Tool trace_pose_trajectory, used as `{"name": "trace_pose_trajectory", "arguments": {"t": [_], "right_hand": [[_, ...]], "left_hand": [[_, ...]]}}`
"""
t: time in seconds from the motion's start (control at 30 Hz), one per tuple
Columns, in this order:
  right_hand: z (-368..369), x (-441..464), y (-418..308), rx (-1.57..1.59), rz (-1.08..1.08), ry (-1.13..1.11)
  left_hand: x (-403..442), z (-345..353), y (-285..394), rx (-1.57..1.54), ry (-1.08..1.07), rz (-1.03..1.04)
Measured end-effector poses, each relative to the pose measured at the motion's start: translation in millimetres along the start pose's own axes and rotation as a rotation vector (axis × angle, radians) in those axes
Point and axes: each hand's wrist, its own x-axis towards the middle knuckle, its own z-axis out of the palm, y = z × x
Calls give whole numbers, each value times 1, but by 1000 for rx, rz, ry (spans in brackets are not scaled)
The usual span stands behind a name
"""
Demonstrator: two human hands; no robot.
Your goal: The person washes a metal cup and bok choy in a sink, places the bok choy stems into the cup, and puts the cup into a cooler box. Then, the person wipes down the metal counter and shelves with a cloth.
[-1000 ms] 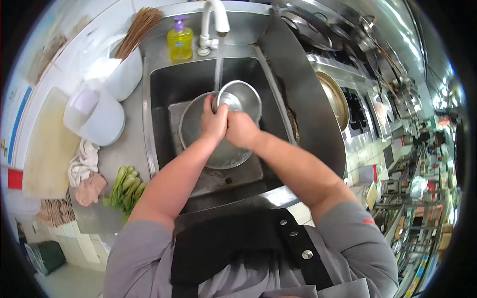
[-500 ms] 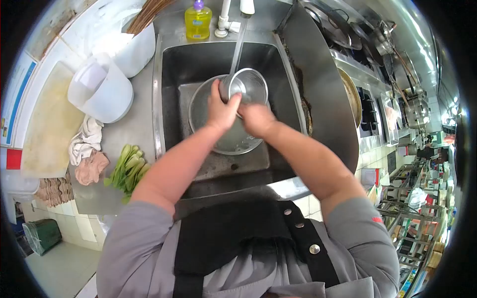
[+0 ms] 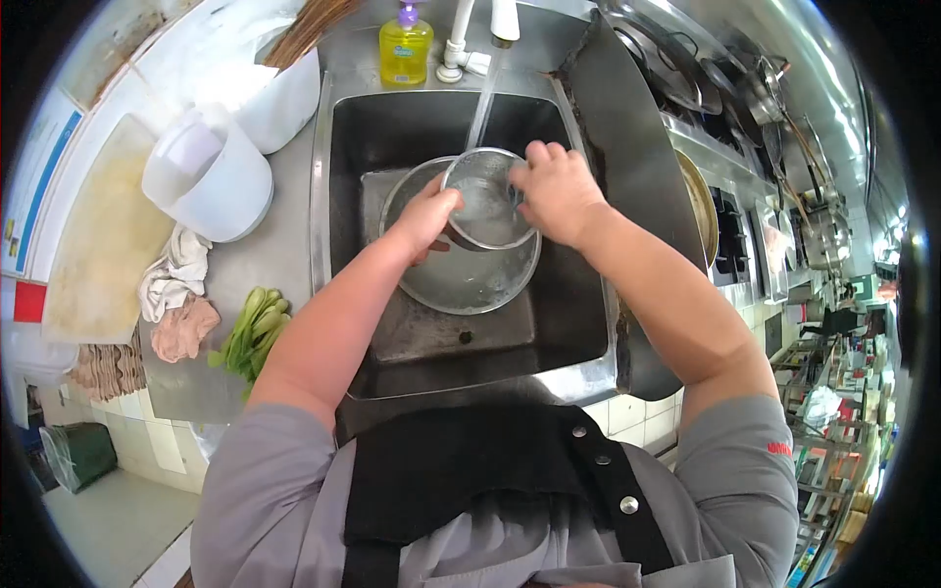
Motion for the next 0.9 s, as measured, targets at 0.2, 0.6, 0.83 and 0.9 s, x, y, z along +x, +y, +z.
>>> {"name": "trace_pose_trajectory", "arguments": {"t": [0.2,0.6,0.83,0.9], "right_hand": [[0,42,-6,40,-375,350],[44,62,-23,72,-21,-390],[84,75,-53,1361,380,-145],[33,84,-44,1161,266,-264]], "left_hand": [[5,13,-3,-109,-253,-104],[24,11,15,450,320,507],[27,-10,-10,385,437,565],[32,-37,-12,280,475,384]]}}
